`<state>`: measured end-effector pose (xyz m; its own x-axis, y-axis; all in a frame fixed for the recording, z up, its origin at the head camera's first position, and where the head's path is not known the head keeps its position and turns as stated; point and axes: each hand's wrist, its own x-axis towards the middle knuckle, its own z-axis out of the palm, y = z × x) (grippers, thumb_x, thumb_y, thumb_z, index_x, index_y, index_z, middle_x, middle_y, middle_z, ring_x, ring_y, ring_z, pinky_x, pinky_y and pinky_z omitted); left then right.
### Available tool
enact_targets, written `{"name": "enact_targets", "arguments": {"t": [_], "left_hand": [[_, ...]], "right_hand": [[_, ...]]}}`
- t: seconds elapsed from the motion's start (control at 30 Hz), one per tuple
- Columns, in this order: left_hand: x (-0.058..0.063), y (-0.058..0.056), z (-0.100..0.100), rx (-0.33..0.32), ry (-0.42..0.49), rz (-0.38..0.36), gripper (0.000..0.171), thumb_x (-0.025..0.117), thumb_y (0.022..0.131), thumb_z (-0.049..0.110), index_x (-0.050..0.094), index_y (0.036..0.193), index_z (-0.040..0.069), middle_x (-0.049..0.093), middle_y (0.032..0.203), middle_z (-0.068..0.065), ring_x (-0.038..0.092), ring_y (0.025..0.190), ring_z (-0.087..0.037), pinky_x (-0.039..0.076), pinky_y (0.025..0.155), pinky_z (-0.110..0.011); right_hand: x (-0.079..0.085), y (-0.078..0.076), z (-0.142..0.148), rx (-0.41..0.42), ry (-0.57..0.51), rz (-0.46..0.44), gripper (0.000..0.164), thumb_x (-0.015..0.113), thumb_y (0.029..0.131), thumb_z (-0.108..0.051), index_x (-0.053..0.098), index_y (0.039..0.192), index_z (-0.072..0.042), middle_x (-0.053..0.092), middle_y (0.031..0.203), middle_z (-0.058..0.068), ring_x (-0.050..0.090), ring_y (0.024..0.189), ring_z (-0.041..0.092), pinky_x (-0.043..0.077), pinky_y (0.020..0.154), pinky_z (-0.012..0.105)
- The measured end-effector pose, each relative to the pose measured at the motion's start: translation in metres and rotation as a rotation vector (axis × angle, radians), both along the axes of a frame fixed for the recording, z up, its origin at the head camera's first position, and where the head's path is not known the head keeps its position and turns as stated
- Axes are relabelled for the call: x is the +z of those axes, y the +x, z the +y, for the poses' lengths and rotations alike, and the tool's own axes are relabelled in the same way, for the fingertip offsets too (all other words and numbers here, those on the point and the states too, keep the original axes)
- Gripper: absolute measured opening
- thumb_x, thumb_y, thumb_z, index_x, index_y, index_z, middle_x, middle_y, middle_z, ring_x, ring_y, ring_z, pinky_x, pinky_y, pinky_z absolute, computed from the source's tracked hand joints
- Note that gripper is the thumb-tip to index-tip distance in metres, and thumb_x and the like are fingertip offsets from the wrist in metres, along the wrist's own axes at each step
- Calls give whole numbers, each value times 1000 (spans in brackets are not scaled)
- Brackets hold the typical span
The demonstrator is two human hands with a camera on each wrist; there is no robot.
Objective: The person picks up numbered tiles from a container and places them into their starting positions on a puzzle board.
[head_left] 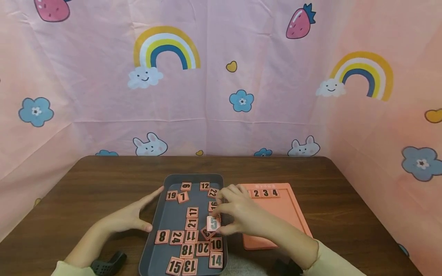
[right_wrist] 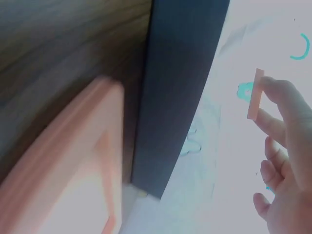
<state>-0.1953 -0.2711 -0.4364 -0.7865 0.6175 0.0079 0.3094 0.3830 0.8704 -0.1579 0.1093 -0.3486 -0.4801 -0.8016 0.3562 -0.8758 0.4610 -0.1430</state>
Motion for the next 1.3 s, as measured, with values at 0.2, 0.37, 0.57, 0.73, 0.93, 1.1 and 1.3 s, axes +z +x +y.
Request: {"name": "enact_targets", "arguments": {"t": [0.2, 0.37, 0.57, 0.73, 0.93, 1.1, 1.3], "left_hand": [[1, -1, 1, -8, 7, 2, 104, 77, 79, 41, 9, 156, 23, 9, 157, -19, 6, 137, -51, 12, 94, -77], [0, -2, 1, -5, 3, -7, 104, 77, 79, 42, 9, 156, 24, 9, 158, -18, 6, 137, -51, 13, 94, -77], [2, -1, -1, -5, 6, -10, 104, 77, 79, 43, 8, 156, 24, 8, 157, -19, 6, 137, -53, 13, 93, -78], [3, 0, -2, 8, -8, -1, 104, 76, 79, 45, 9, 156, 26, 9, 157, -20, 7, 136, -54, 14, 92, -78], [1, 1, -1, 17, -9, -15, 104, 77, 78, 45, 9, 155, 28, 9, 157, -19, 7, 137, -53, 15, 92, -78], [0, 0, 0, 12, 0, -29, 104, 77, 78, 44, 9, 155, 27, 9, 157, -19, 6, 137, -52, 14, 94, -77], [0, -1, 0, 3, 6, -9, 103, 77, 79, 42, 10, 156, 25, 10, 157, -19, 6, 138, -51, 12, 94, -77]], "right_hand": [[-2, -5, 35, -47, -50, 6, 24, 83, 71, -33, 73, 90, -23, 44, 97, -9, 39, 90, 14, 27, 79, 37], [-6, -11, 65, -83, -92, 65, 24, 85, 67, -28, 72, 86, -22, 49, 97, -6, 43, 89, 16, 30, 80, 42], [-13, -20, 102, -122, -65, 87, 23, 84, 70, -27, 73, 89, -23, 48, 98, -8, 41, 90, 13, 30, 79, 43], [-19, -31, 127, -172, -14, 132, 26, 86, 66, -26, 75, 90, -20, 49, 97, -4, 43, 89, 16, 30, 78, 43], [-24, -43, 153, -225, 54, 142, 29, 87, 65, -21, 76, 91, -19, 52, 97, 0, 46, 89, 22, 31, 78, 46], [-31, -55, 175, -275, 106, 126, 29, 87, 68, -22, 76, 96, -20, 50, 96, -4, 44, 91, 20, 30, 77, 45], [-38, -69, 193, -298, 107, 131, 29, 87, 68, -25, 77, 94, -18, 49, 95, -4, 42, 88, 17, 30, 76, 45]]}}
